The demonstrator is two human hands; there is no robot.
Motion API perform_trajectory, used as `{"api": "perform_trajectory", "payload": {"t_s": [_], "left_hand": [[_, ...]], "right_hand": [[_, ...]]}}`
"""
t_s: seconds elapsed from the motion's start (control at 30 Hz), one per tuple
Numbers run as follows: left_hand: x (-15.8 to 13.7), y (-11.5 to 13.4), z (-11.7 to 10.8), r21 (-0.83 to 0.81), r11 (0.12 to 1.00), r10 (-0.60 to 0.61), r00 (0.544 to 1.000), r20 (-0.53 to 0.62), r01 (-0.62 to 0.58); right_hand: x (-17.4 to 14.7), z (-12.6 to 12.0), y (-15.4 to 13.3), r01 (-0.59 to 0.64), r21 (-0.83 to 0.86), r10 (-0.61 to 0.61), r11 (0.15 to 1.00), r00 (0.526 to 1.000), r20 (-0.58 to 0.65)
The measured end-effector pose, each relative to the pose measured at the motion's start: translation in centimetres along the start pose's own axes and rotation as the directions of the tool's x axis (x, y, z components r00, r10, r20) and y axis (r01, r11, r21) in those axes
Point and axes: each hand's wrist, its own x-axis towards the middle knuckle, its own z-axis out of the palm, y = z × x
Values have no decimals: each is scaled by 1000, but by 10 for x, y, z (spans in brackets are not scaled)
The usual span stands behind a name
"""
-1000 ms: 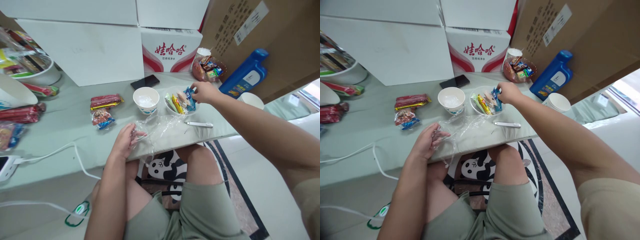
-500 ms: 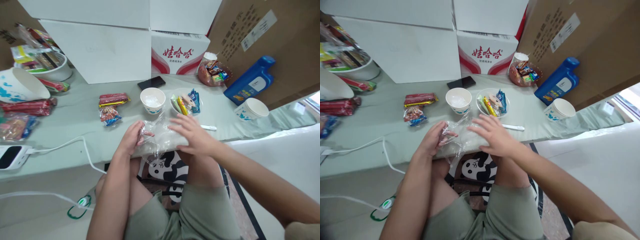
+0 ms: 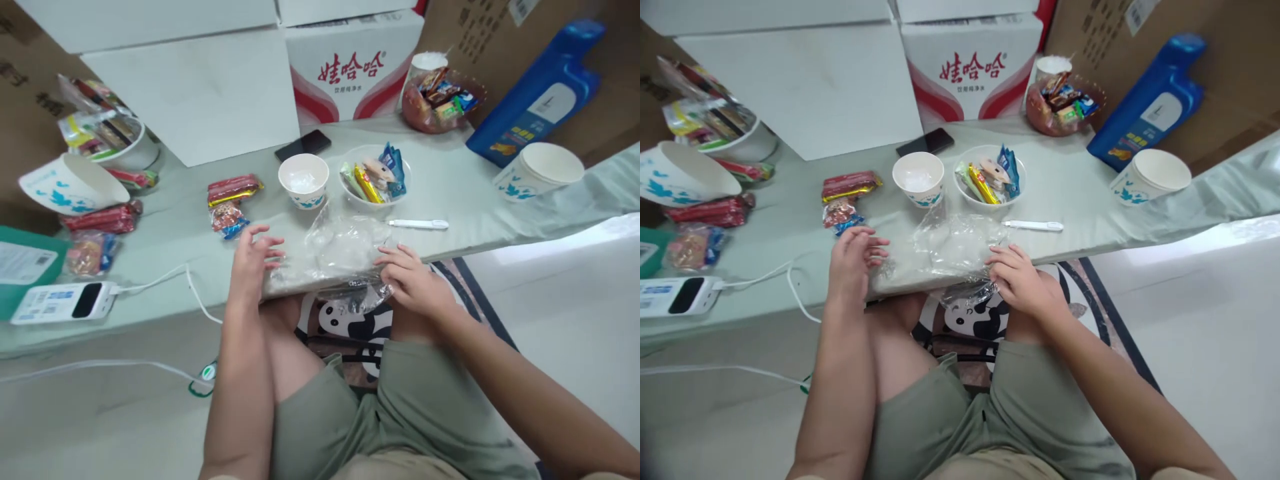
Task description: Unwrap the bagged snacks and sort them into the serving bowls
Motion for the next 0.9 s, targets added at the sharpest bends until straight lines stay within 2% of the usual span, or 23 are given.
{"api": "perform_trajectory", "payload": {"t_s": [0.07, 0.17, 0.23, 0.3, 0.37, 0.47, 0.53, 0.57, 0.63, 0.67, 0.7, 0.77, 0.8, 0.83, 0.87, 0.9], "left_hand": [[-8, 8, 8, 85, 996, 3, 991, 135, -14], [-15, 18, 31, 300, 950, -17, 942, 334, -89], [-15, 19, 47, 353, 927, -28, 920, 392, -122], [-11, 17, 58, 316, 948, -75, 934, 350, -43], [-6, 13, 61, 228, 969, -146, 960, 241, 90], [1, 5, 47, 172, 963, -225, 970, 95, 207], [1, 0, 27, 228, 958, -194, 979, 60, 175], [-1, -3, 16, 272, 956, -136, 988, 68, 113], [-9, -11, -2, 414, 901, 69, 985, 156, -128], [-13, -15, -8, 502, 818, 163, 950, 266, -281], [-18, -19, -9, 568, 695, 252, 889, 382, -441], [-24, -27, -3, 601, 409, 357, 727, 587, -686], [-26, -30, 5, 577, 301, 384, 651, 655, -759], [-27, -32, 14, 541, 239, 382, 590, 711, -807], [-28, -33, 22, 492, 220, 359, 539, 762, -842], [-28, -32, 30, 451, 240, 349, 510, 786, -860]], "right_hand": [[-4, 1, 0, 23, 15, -23, 1000, 1000, 14], [-9, -1, 1, 16, 25, -17, 1000, 999, 29], [-13, -3, 2, 12, 33, -13, 999, 999, 33], [-17, -4, 2, 26, 53, -26, 998, 1000, 8], [-21, -6, 2, 22, 102, -17, 995, 998, -56], [-26, -5, 4, -60, 267, 113, 962, 975, -189], [-30, -2, 7, -131, 410, 248, 903, 937, -246], [-31, 0, 9, -166, 472, 318, 866, 910, -265], [-34, 7, 13, -235, 564, 453, 792, 845, -284], [-35, 10, 15, -266, 599, 512, 756, 810, -286], [-35, 14, 17, -291, 631, 566, 719, 772, -288], [-35, 18, 19, -315, 687, 642, 655, 712, -286], [-34, 19, 20, -312, 707, 662, 635, 692, -289], [-33, 18, 20, -299, 718, 669, 629, 678, -304], [-32, 16, 20, -279, 717, 663, 639, 672, -329], [-32, 12, 20, -258, 700, 640, 666, 679, -358]]}}
